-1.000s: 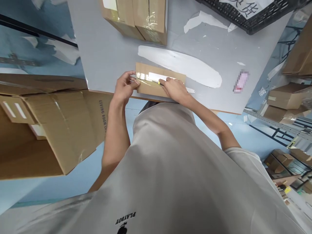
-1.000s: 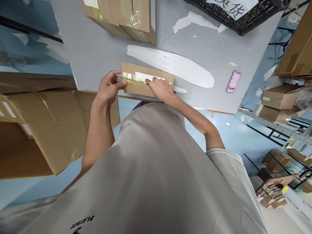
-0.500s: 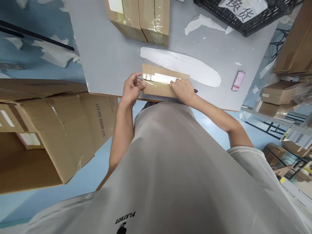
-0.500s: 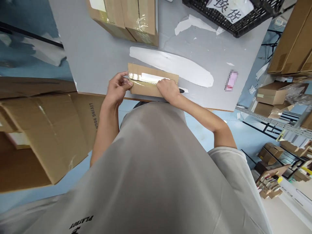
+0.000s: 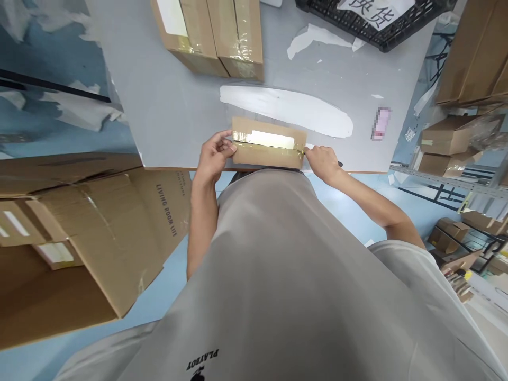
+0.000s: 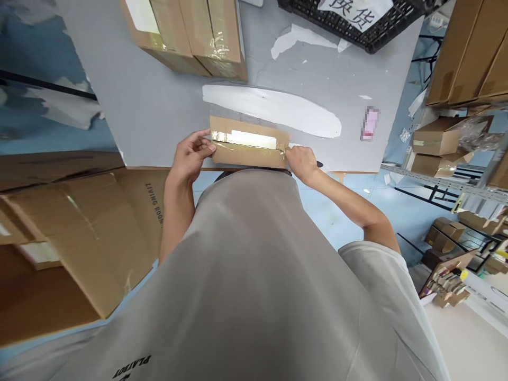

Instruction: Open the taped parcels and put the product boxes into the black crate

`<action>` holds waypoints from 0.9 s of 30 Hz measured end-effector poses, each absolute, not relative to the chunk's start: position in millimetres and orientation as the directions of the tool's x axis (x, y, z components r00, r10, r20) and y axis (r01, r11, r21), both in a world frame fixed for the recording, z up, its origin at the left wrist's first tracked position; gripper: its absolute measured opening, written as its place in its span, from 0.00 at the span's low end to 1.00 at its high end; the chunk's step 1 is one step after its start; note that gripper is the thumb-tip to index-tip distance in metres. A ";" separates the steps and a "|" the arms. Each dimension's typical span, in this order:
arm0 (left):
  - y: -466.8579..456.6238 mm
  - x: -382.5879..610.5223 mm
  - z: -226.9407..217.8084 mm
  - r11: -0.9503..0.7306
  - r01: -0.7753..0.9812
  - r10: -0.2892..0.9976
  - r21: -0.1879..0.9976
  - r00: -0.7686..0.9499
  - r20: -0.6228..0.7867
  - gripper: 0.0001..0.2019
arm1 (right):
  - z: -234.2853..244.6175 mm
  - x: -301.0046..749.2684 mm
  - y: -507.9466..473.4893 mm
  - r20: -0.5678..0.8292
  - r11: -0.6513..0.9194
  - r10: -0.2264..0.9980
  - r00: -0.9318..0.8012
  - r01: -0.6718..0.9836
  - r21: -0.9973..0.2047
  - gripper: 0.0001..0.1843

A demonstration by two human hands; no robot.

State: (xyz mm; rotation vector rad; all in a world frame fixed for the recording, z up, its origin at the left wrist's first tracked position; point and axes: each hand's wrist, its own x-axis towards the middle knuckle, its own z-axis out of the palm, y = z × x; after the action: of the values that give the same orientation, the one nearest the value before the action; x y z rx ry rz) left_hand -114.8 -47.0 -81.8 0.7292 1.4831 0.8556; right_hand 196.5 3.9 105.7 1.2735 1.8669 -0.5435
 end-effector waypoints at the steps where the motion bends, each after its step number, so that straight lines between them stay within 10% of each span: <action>1: -47.3 -116.6 -81.5 0.534 -0.036 0.840 0.845 -0.091 -0.535 0.22 | 105.6 200.7 2.3 -0.805 0.394 0.569 -0.168 0.915 0.087 0.27; 17: -43.6 -146.7 -86.2 0.558 -0.009 0.821 0.830 -0.141 -0.554 0.31 | 74.4 272.6 -9.6 -0.695 0.276 0.647 -0.313 0.946 -0.169 0.20; 21: -44.8 -167.8 -88.6 0.566 -0.025 0.798 0.824 -0.231 -0.556 0.34 | 28.4 280.7 -20.2 -0.623 -0.199 0.777 -0.096 0.901 -0.387 0.13; 27: -45.9 -188.4 -94.2 0.572 0.007 0.780 0.820 -0.312 -0.542 0.30 | -33.3 229.4 -22.9 -0.771 -0.746 0.630 0.096 0.351 -0.566 0.21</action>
State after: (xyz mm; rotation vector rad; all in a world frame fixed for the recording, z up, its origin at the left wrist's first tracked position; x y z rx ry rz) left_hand -188.4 -45.9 -94.2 0.6566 1.7246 0.8943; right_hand 229.4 -22.9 -33.3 2.4883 1.1439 -1.9839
